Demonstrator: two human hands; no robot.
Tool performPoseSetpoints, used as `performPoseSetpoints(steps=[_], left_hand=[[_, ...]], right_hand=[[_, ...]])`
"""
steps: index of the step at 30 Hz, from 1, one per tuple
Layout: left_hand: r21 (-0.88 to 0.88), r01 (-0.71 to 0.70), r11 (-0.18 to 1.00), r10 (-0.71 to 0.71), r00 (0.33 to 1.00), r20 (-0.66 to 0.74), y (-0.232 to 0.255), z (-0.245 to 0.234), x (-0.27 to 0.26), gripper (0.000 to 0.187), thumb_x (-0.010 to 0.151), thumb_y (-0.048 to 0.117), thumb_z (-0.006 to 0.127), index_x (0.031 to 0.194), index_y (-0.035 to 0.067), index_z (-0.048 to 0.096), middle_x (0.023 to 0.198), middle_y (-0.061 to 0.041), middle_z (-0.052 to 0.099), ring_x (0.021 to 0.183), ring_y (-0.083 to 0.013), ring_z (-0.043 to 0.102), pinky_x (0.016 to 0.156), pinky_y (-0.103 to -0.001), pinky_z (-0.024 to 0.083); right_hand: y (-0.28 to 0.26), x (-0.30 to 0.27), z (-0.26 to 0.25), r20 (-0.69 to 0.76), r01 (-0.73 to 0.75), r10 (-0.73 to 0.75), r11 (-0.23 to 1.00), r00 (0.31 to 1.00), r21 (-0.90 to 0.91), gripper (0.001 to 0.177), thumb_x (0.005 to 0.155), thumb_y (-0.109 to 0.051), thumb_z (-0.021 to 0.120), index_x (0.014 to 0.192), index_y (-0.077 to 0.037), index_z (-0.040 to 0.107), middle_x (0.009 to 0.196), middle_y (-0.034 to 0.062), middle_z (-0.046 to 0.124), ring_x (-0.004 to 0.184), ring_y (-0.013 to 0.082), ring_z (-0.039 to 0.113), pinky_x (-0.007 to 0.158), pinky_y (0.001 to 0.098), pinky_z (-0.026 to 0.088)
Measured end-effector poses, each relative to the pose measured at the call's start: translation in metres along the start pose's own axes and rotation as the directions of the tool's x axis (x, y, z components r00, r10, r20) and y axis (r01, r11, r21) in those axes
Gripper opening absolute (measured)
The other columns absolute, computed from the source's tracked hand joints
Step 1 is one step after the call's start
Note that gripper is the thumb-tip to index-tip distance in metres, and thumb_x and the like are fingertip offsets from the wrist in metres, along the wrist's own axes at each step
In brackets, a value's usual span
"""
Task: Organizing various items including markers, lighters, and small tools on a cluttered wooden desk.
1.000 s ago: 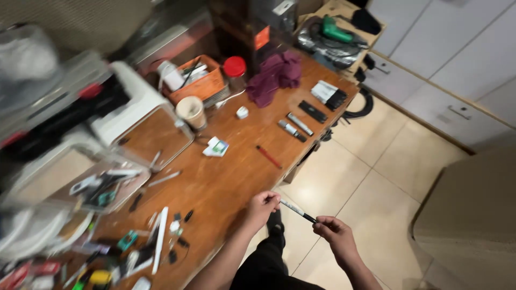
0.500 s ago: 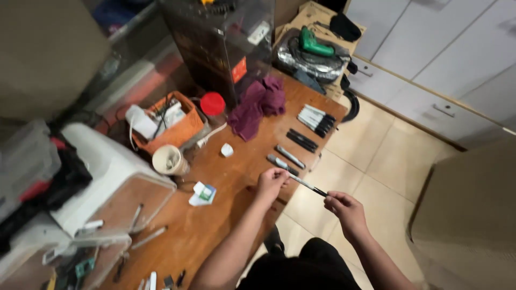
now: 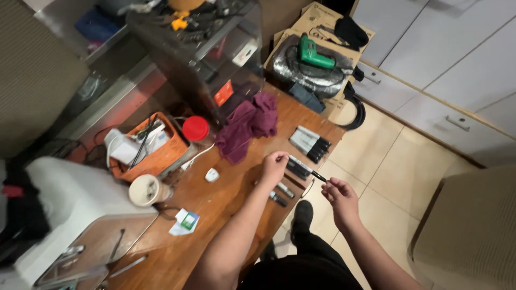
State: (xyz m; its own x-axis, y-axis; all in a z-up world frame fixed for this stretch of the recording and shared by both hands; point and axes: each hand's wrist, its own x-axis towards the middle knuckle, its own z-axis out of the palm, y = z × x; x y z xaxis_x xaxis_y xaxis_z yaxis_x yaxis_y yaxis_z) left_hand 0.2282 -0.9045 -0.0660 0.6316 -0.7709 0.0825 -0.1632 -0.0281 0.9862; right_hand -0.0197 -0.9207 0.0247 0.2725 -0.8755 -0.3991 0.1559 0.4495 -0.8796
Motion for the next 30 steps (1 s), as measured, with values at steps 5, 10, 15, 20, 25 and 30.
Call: performPoseSetpoints(steps=[5,10,15,20,25,30], left_hand=[[0.188,0.101,0.977,-0.105,0.994,0.008,0.014,0.026,0.052,0.018,0.092,0.012,0.064,0.103,0.004,0.076,0.095,-0.011,0.077,0.088,-0.021,0.074,0.079,-0.032,0.057],[0.288,0.101,0.952,-0.105,0.995,-0.002,-0.018,0.052,0.094,0.023,0.087,0.007,0.061,0.104,0.005,0.077,0.1,-0.013,0.077,0.096,-0.0251,0.073,0.086,-0.034,0.056],[0.446,0.154,0.882,-0.158,0.987,-0.029,-0.026,0.064,0.107,0.025,0.089,0.009,0.061,0.106,0.012,0.078,0.101,-0.015,0.072,0.097,-0.0294,0.068,0.087,-0.037,0.054],[0.445,0.186,0.876,-0.184,0.982,-0.047,-0.029,0.07,0.114,0.025,0.088,0.005,0.061,0.106,0.01,0.078,0.101,-0.015,0.071,0.095,-0.0292,0.067,0.086,-0.037,0.053],[0.383,0.185,0.905,-0.174,0.983,-0.064,-0.027,0.071,0.115,0.025,0.087,0.002,0.059,0.105,0.008,0.076,0.103,-0.012,0.072,0.094,-0.0266,0.069,0.086,-0.035,0.054],[0.409,0.228,0.884,-0.207,0.974,-0.096,-0.032,0.073,0.117,0.026,0.089,0.003,0.059,0.108,0.009,0.076,0.105,-0.013,0.071,0.094,-0.0261,0.07,0.086,-0.035,0.055]], right_hand=[[-0.013,0.074,-0.01,0.024,-0.056,0.055,0.997,0.998,0.056,0.029,0.096,-0.004,0.06,0.123,0.002,0.054,0.113,0.012,0.064,0.1,0.0228,0.068,0.092,0.0372,0.057],[-0.017,0.132,-0.011,0.021,-0.108,0.107,0.992,0.994,0.062,0.029,0.093,0.0,0.06,0.121,0.002,0.053,0.118,0.0125,0.063,0.101,0.0231,0.067,0.093,0.0384,0.057],[-0.011,0.162,-0.02,0.077,-0.185,0.181,0.982,0.981,0.046,0.028,0.093,0.0,0.06,0.12,0.001,0.055,0.111,0.0123,0.064,0.102,0.0234,0.066,0.093,0.0397,0.056],[-0.021,0.172,-0.018,0.107,-0.261,0.255,0.965,0.961,0.041,0.025,0.094,-0.001,0.059,0.119,-0.001,0.054,0.108,0.0109,0.065,0.101,0.0236,0.069,0.091,0.0385,0.055],[-0.028,0.179,-0.017,0.127,-0.312,0.307,0.95,0.943,0.022,0.025,0.093,0.0,0.06,0.117,-0.002,0.056,0.108,0.0105,0.066,0.1,0.0216,0.068,0.09,0.037,0.054],[-0.033,0.18,-0.013,0.135,-0.345,0.337,0.938,0.932,0.041,0.026,0.091,0.001,0.061,0.116,-0.001,0.056,0.105,0.0121,0.067,0.097,0.0227,0.068,0.089,0.0373,0.054]])
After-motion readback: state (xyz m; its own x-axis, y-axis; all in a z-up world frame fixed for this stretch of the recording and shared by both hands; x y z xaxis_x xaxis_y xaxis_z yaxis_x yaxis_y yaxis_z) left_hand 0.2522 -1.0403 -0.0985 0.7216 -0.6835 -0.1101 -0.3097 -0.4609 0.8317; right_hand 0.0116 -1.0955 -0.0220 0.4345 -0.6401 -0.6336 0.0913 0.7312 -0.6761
